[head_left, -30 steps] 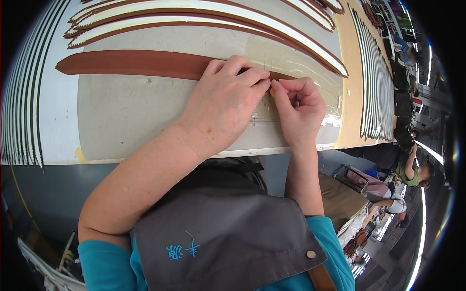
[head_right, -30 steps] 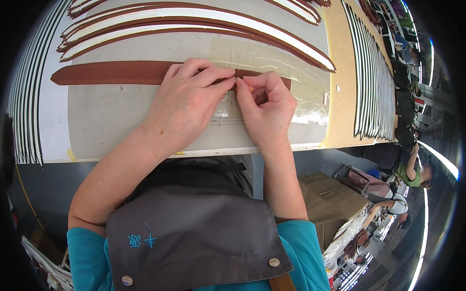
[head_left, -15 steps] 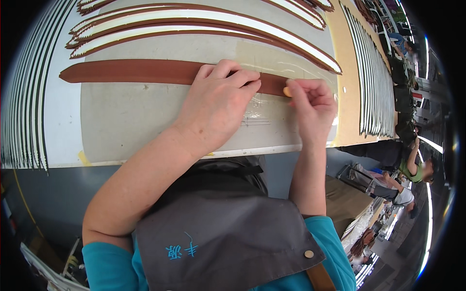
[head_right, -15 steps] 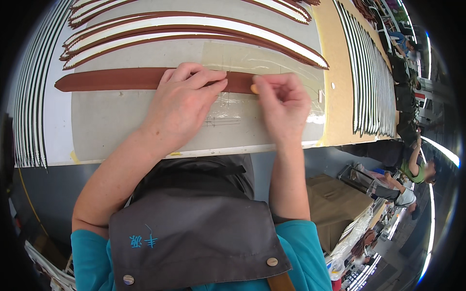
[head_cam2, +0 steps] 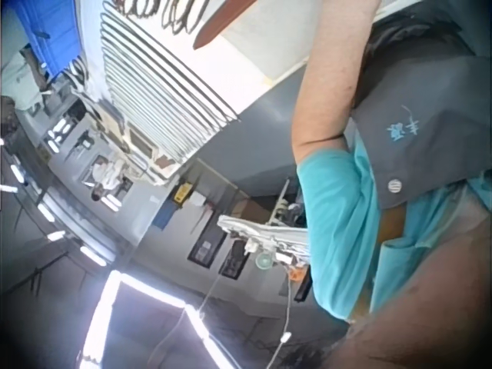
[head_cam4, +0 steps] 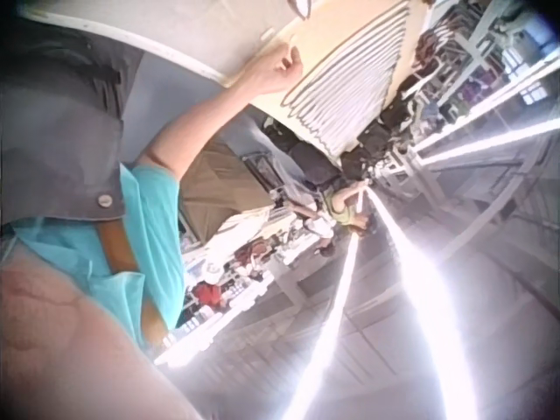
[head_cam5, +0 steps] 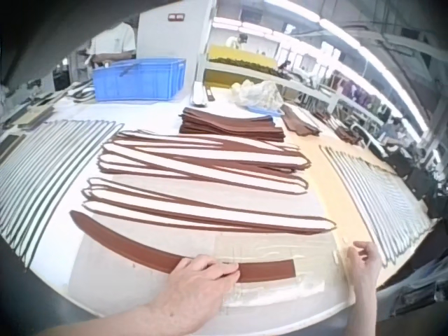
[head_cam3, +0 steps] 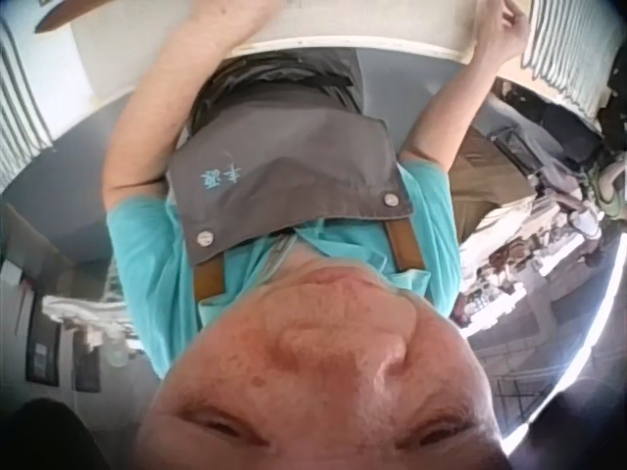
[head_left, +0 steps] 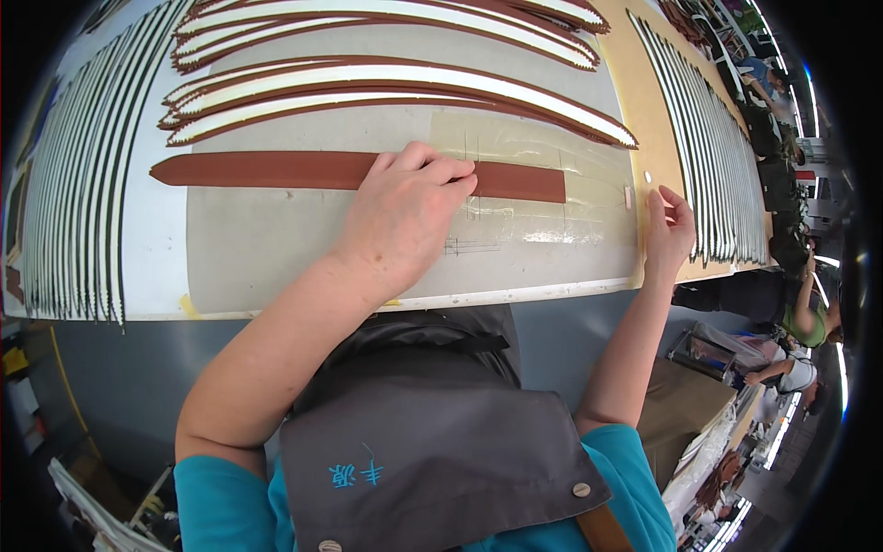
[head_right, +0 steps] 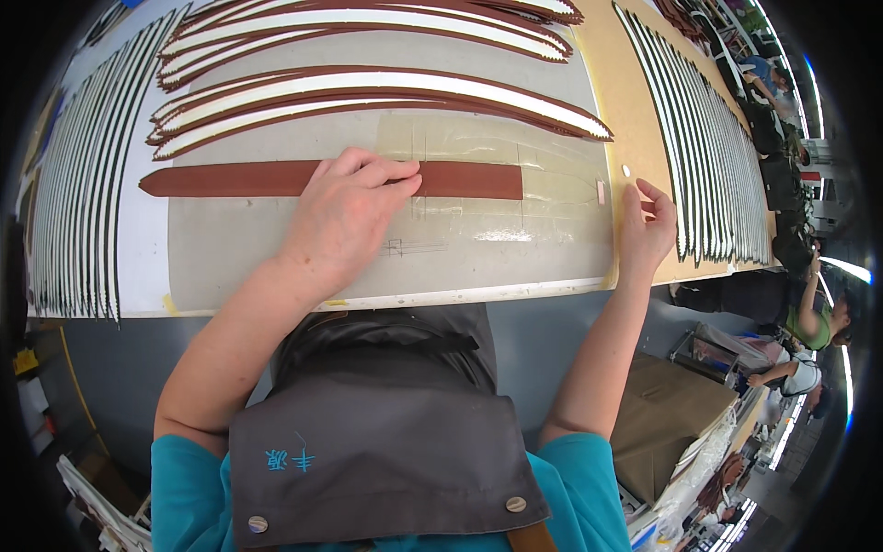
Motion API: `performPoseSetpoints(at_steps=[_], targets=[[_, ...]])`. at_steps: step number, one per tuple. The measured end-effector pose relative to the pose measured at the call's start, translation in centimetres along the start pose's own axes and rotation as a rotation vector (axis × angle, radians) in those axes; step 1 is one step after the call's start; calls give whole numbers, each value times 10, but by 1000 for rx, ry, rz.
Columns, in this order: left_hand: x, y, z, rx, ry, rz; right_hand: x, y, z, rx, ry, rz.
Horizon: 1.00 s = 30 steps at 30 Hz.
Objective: The person repeatedly picks up long brown leather strips and white backing pieces from a table. They align the leather strip with the white backing and press them together by hand. The person then uses a small orange tool to rub along the seam of the joined pieces to secure the bond. This process is repeated for multiple units throughout the video.
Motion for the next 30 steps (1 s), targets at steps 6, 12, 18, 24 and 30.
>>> performPoseSetpoints(at_steps=[6, 12, 18, 24, 30], targets=[[-2, 7, 2, 2, -34, 53, 13, -62, -120, -209, 217, -420], [-4, 12, 5, -23, -58, 52, 21, -66, -145, -269, 131, -464], [-13, 43, 25, 111, 35, 72, 8, -51, -152, -35, 915, -551], [-72, 107, 75, -148, -1303, 96, -12, -43, -198, -295, 1516, -667], [-171, 114, 68, 311, -1776, 382, -20, -83, -253, -488, 891, -894]])
Point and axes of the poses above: each hand's wrist, its own y-axis towards the middle knuckle, its own x-axis out of the palm, z = x × y, the point moved 5 cm from there along y, towards the middle knuckle, and after that the axes turned 10 degrees about -y, right-handed, at the moved point
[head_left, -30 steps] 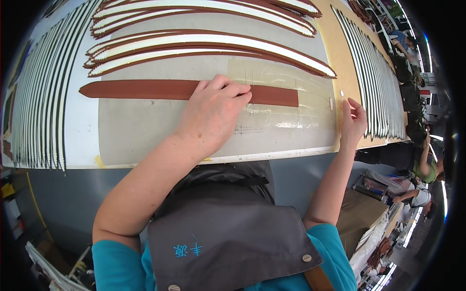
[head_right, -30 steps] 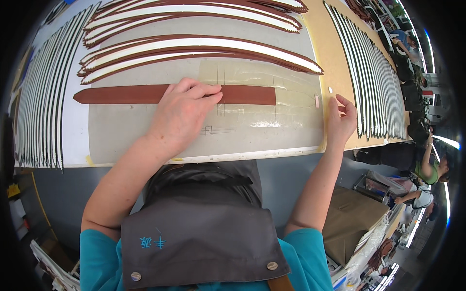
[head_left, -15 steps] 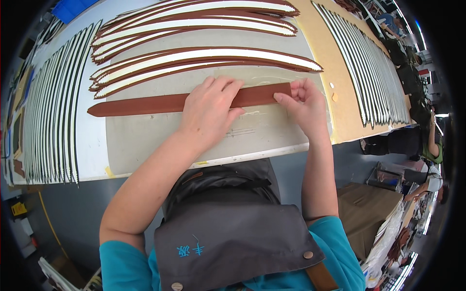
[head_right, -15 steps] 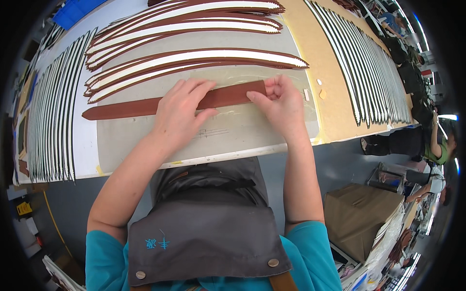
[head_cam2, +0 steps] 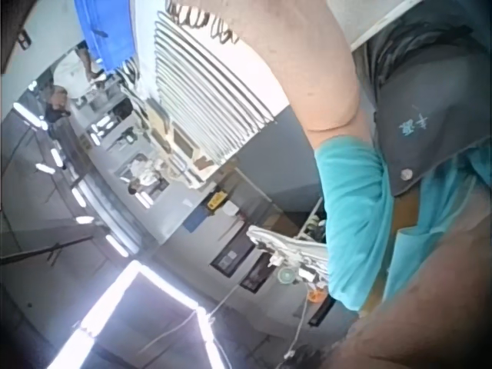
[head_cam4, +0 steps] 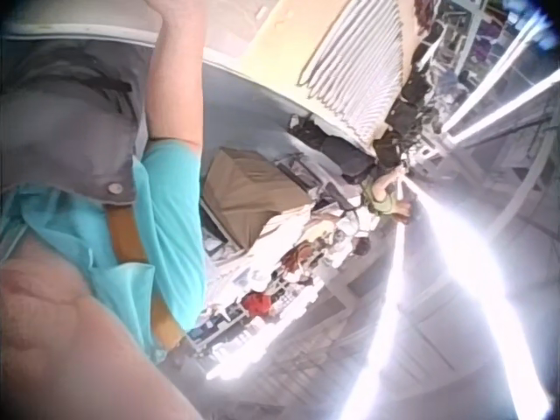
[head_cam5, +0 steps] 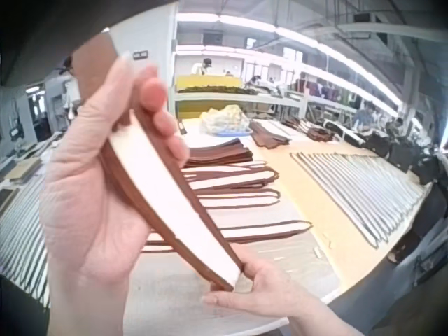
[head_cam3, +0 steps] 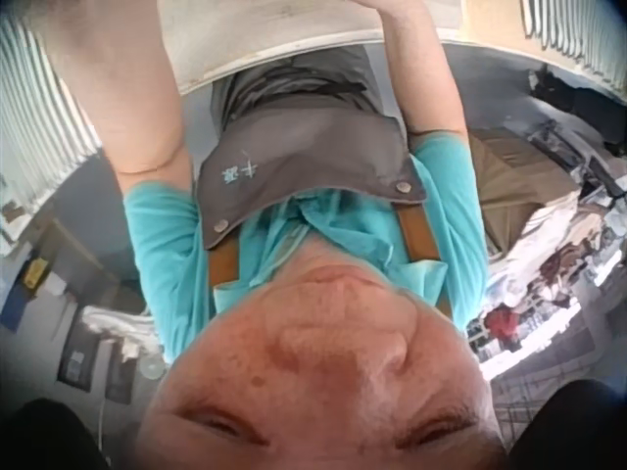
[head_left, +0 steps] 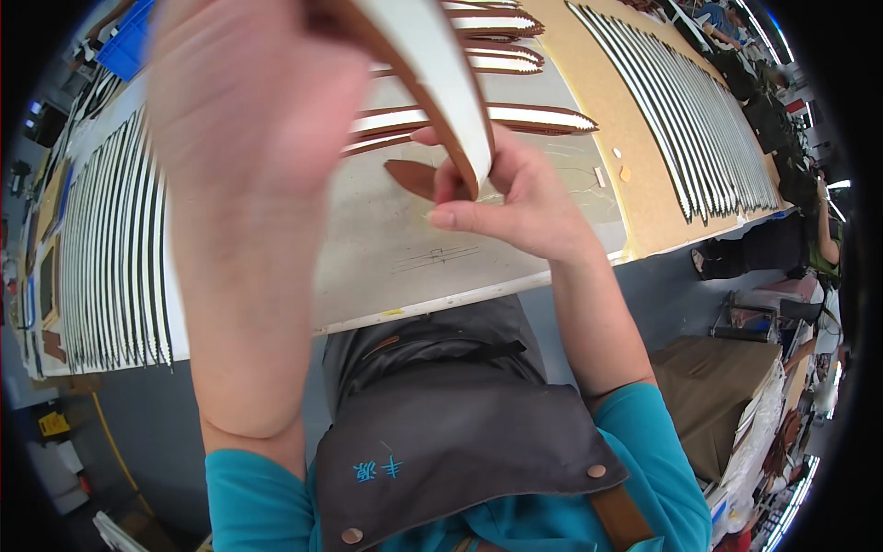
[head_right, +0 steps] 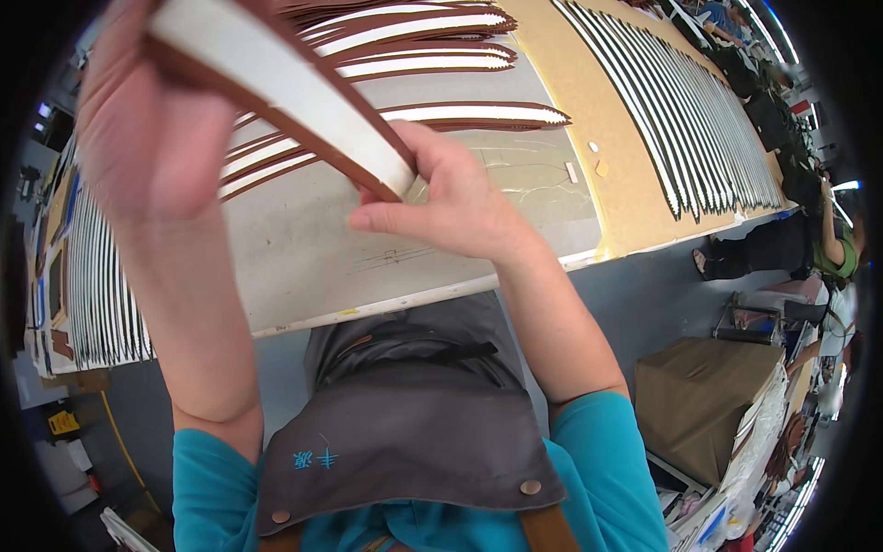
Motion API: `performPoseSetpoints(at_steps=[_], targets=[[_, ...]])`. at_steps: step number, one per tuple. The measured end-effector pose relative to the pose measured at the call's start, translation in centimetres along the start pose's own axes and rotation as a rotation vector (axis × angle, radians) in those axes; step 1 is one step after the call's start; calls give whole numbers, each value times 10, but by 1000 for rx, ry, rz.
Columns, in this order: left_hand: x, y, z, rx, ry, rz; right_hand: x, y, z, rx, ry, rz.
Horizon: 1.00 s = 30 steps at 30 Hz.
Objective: The person repeatedly picks up long brown leather strips and white backing pieces from a table. They align the leather strip with the white backing and press them together by hand. The person then uses a small orange tool to rub along the seam of the joined pieces to secure the bond. This process is repeated for multiple units throughout the video.
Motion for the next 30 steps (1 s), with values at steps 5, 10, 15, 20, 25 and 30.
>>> performPoseSetpoints(at_steps=[5, 10, 15, 20, 25, 30], targets=[[-65, -54, 73, -136, 44, 63, -60, -12, -9, -158, -212, 168], [-164, -159, 36, -218, 452, 658, -62, -16, 42, 13, -787, -14], [-184, -189, 44, -204, 944, 653, -36, -23, 55, -19, -886, 74], [-184, -188, 48, -260, 1301, 520, -28, -14, 14, 107, -1041, -81], [-190, -195, 46, -349, 1284, 596, -43, -16, 22, 86, -1037, -111], [-200, -198, 80, -472, 1238, 617, -59, -60, 72, 3, -905, 192]])
Point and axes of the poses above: each hand's wrist, its own y-axis towards the middle knuckle, its own x-axis out of the palm, z = x × y, the point moved 5 cm from there along y, towards the middle knuckle, and after that the axes turned 10 degrees about -y, right-handed, at the moved point
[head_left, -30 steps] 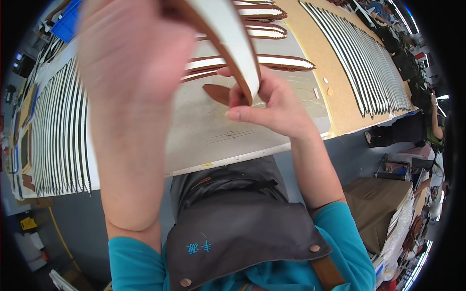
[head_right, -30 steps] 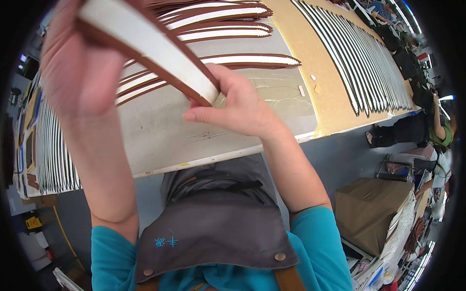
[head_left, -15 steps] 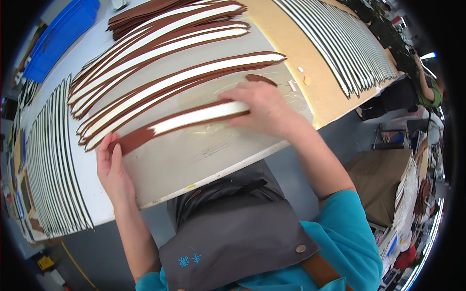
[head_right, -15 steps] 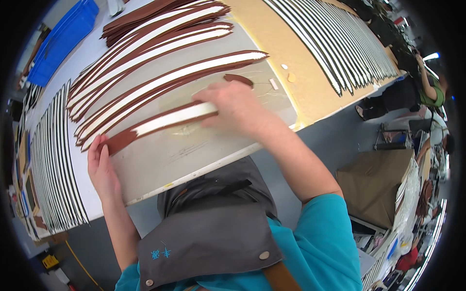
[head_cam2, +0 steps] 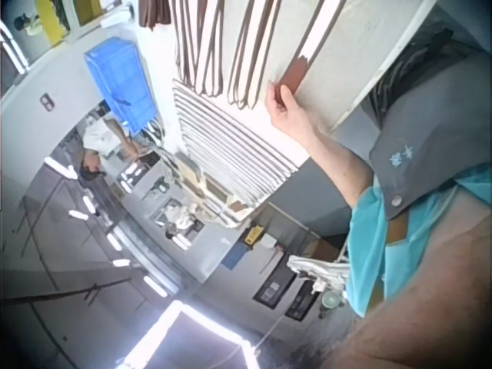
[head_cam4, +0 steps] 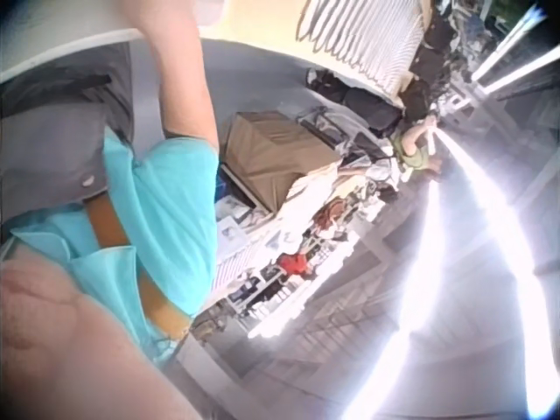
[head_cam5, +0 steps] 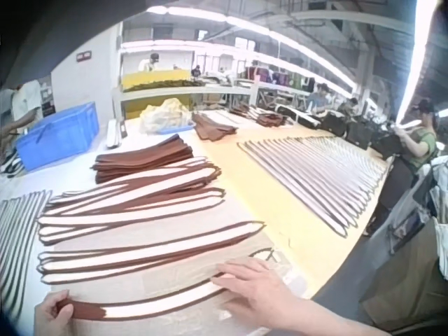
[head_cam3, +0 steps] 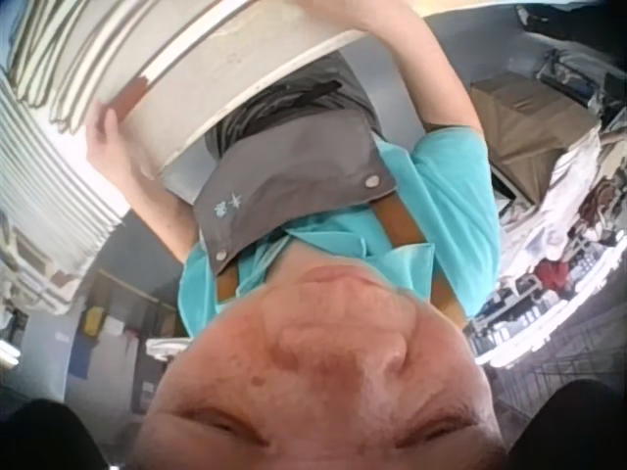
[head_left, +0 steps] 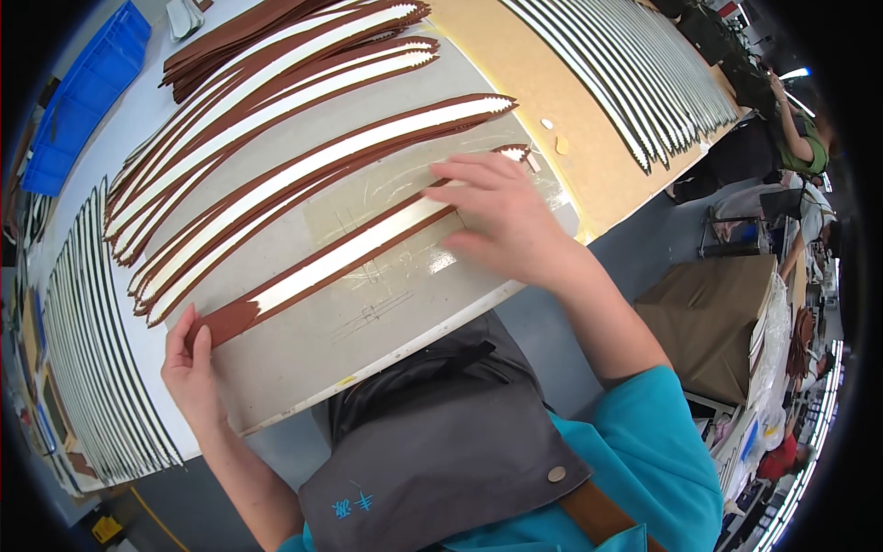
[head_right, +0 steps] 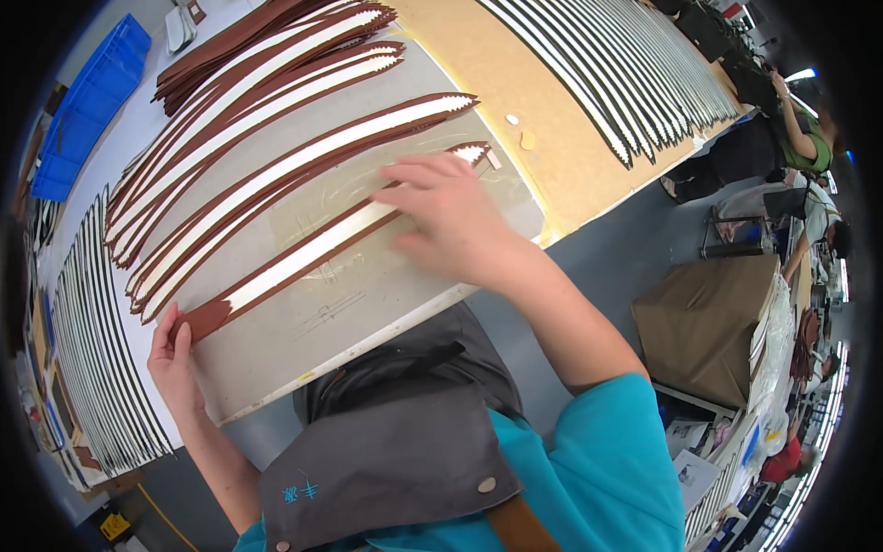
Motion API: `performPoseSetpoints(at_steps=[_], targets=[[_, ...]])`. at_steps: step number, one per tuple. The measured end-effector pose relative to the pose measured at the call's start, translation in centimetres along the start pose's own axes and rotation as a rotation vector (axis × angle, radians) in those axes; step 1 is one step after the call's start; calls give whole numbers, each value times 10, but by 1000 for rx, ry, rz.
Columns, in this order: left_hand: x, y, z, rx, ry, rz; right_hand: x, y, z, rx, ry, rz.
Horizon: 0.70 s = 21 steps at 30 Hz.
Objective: The person repeatedly picks up long brown leather strips and white backing pieces from a table. They align the leather strip with the white backing and press them together by hand. The person then uses a small orange tool to rub along the seam of the joined pieces to secure the bond. This process is repeated for multiple units throughout the video.
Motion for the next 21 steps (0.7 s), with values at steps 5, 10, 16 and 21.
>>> performPoseSetpoints(at_steps=[5, 10, 16, 21], targets=[[-13, 5, 5, -58, 37, -33, -6, -47, 48, 319, -161, 174], [-18, 14, 3, -83, 22, -70, -5, -50, 58, 285, -267, 155], [-19, 18, 4, -118, 35, -66, -1, -56, 63, 335, -239, 175], [-14, 23, 9, -88, 68, -53, 2, -58, 67, 342, -209, 198]])
Point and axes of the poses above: each hand's wrist, its own y-axis towards the middle knuckle, its own x-axis out of the palm, z = x × y, the point moved 5 cm from there along y, towards the middle knuckle, and after that the axes turned 10 degrees about -y, right-handed, at the moved point
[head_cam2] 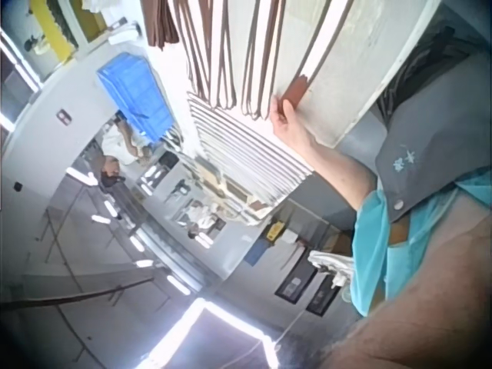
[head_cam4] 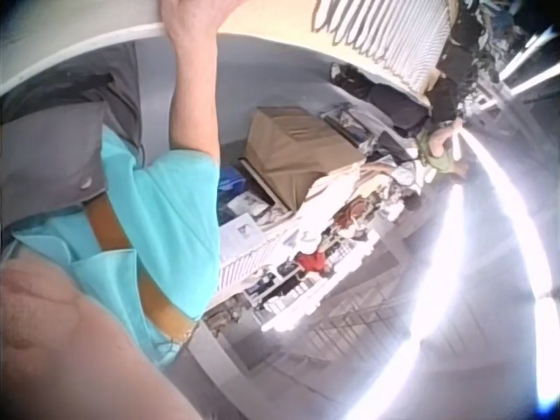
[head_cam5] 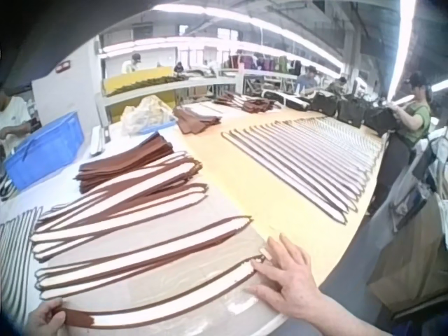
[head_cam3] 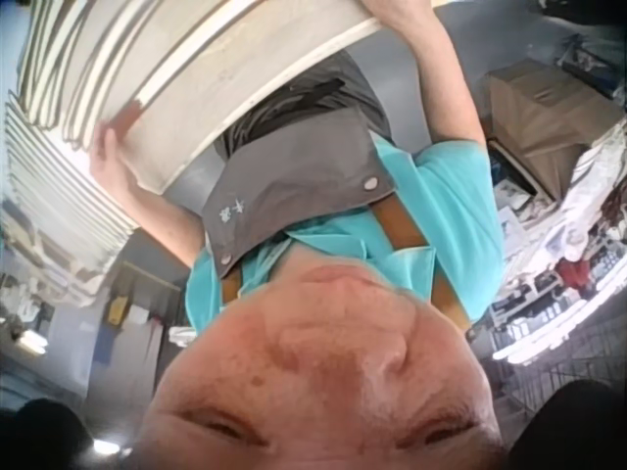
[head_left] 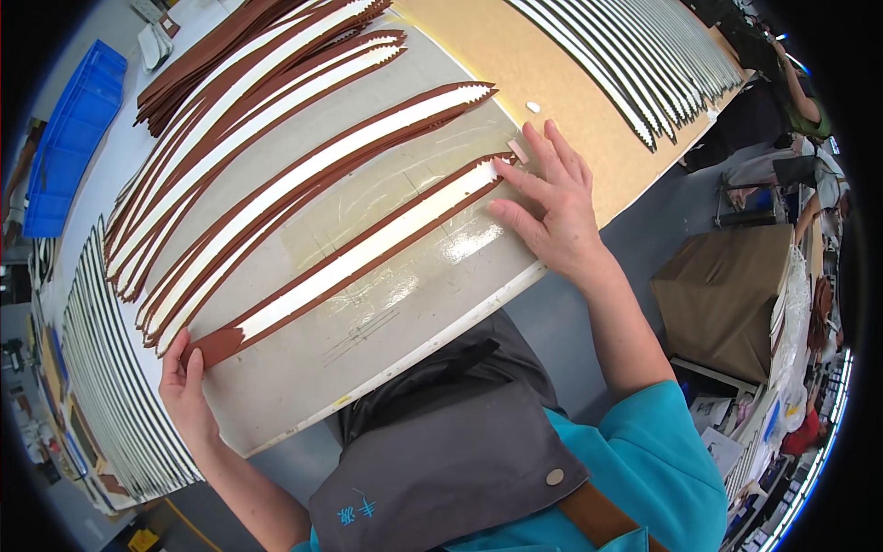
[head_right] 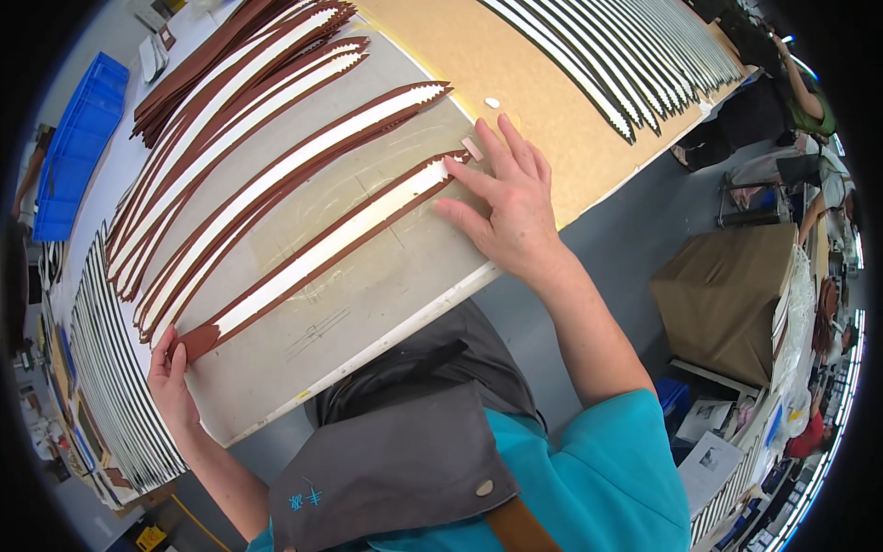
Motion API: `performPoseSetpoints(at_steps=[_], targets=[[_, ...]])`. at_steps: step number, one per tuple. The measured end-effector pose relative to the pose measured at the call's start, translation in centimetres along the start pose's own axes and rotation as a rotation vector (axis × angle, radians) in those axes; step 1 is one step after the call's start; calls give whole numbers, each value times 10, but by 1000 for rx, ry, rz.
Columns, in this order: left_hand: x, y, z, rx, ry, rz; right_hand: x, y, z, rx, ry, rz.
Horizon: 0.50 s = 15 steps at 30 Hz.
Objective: The person repeatedly picks up long brown leather strips and white backing pieces from a table. They align the leather strip with the white backing and press them together by hand. The person then uses a small orange tool to rub along the seam of the joined pieces to secure the bond. This process is repeated for multiple units throughout the video.
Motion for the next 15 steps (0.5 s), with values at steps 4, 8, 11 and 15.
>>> performPoseSetpoints(at_steps=[4, 8, 11, 15], targets=[[-3, 3, -9, 69, 81, 27, 1, 0, 0, 5, 7, 1], [13, -2, 10, 136, 525, 106, 0, -1, 1, 15, 10, 8], [31, -5, 32, 427, 847, 98, 1, -1, 1, 9, 5, 3], [111, -16, 57, 382, 379, -56, 4, 1, -1, 15, 21, -2]])
Point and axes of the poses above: each hand's wrist, its own y-axis towards the middle knuckle, its own x-axis out of the palm, z = x × y, the point moved 5 cm from there along y, towards the middle knuckle, and after that the axes turned 10 degrees about -y, right-handed, at the moved point
